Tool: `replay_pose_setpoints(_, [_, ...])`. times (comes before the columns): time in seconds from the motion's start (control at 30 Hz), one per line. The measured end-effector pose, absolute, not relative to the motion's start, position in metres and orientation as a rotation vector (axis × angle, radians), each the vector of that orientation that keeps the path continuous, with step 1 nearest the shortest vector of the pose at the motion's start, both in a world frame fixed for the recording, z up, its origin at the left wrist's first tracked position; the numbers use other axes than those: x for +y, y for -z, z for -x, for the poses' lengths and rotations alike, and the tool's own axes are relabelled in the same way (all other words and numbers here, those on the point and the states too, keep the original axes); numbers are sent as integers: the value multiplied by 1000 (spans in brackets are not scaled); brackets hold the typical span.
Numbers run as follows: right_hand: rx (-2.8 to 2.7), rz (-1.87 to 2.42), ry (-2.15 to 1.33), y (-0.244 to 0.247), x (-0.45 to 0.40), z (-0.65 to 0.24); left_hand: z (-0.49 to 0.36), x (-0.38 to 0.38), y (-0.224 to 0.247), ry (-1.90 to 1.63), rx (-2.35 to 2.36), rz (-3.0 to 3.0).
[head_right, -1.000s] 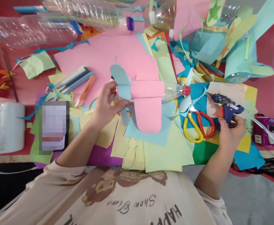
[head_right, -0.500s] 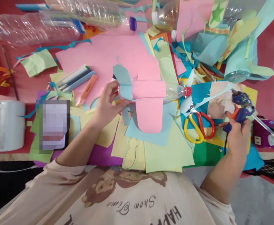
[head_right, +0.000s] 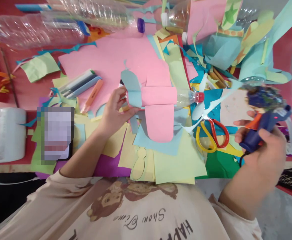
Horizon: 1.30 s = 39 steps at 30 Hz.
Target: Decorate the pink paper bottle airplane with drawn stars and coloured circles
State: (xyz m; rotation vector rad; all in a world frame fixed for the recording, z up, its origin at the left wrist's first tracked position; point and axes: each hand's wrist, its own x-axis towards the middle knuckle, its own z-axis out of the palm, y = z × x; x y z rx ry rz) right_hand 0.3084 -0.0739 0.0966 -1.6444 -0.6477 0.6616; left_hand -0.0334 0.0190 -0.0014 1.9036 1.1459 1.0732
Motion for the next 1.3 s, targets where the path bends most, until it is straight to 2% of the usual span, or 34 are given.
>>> replay_pose_setpoints(0.1, [-650, 1616, -801, -92, -65, -304, 33, 19, 1, -1064, 1157, -1925])
replay_pose_setpoints(0.23, [-906, 1672, -338, -81, -60, -313, 33, 19, -1, -1083, 1173, -1963])
replay_pose_setpoints(0.3, [-754, 1488, -556, -80, -61, -321, 32, 18, -2, -1089, 1181, -1961])
replay_pose_setpoints(0.33, [-749, 1446, -498, -80, -61, -325, 32, 18, -2, -1092, 1181, -1958])
replay_pose_setpoints(0.57, [-663, 1509, -634, -84, -64, -315, 34, 20, 7, -1105, 1142, -2011])
replay_pose_setpoints(0.67, [-636, 1447, -846, -81, -70, -294, 34, 18, 7, -1123, 1152, -2024])
replay_pose_setpoints(0.73, [-703, 1424, -909, -79, -76, -278, 32, 12, 0, -1205, 1177, -2024])
replay_pose_setpoints(0.83, [-671, 1372, -1028, -76, -82, -258, 27, -2, -19, -1526, 1251, -2012])
replay_pose_setpoints(0.97, [-639, 1339, -1071, -72, -81, -247, 19, -15, -35, -1391, 875, -2201])
replay_pose_setpoints(1.13, [-697, 1339, -1027, -73, -75, -255, 21, -11, -30, -1571, 1240, -2132])
replay_pose_setpoints(1.2, [-745, 1362, -1105, -74, -76, -256, 21, -11, -30, -1481, 1051, -2176])
replay_pose_setpoints(1.3, [-785, 1363, -1259, -73, -83, -248, 15, -18, -33, -1047, 499, -2160])
